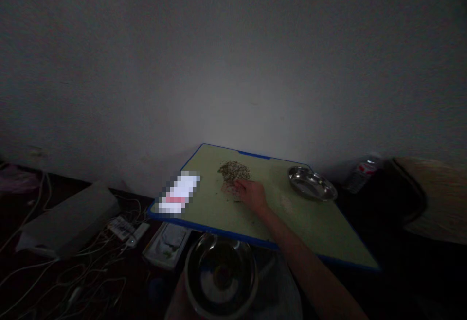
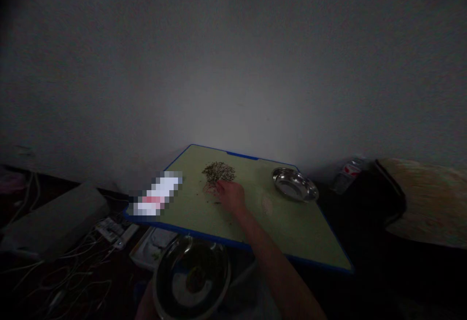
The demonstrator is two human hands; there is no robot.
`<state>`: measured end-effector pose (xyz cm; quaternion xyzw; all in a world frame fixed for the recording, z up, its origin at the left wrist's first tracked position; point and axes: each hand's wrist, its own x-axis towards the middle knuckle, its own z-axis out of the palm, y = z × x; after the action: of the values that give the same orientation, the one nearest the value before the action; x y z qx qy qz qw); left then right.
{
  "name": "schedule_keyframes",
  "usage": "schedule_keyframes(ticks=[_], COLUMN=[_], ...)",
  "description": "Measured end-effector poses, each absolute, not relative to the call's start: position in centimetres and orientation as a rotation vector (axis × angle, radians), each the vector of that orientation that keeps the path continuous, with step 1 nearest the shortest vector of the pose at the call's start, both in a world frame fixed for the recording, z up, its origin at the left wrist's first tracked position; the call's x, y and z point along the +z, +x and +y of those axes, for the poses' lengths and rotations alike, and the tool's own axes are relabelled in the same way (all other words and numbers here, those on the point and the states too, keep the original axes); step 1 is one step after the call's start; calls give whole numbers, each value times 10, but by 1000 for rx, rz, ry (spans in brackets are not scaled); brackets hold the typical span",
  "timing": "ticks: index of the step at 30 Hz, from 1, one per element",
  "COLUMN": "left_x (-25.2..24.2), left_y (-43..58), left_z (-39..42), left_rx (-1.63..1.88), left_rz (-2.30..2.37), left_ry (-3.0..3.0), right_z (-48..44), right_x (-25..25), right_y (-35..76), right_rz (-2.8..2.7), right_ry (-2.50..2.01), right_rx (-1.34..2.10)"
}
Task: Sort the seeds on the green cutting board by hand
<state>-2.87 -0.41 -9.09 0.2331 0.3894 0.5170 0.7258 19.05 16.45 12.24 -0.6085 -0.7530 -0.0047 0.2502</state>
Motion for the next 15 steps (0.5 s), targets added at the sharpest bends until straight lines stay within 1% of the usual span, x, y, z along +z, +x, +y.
schedule_keyframes(ticks=[3,6,11,15], left_x=[-76,-65,-41,-20], left_y=[-27,-29,-28,-16], left_z=[-6,-8,-12,-9], left_rx=[1169,1128,1079,1111], left_rz=[831,814,682,840], left_ry=[102,-130,-46,118], right_z=[168,172,178,179], right_x=[128,132,137,140], right_y=[180,172,172,184], right_rz=[-2121,-2172,-2257,-2290], right_ry=[-1652,-1613,-1501,-1430], right_rx=[-5,6,97,184])
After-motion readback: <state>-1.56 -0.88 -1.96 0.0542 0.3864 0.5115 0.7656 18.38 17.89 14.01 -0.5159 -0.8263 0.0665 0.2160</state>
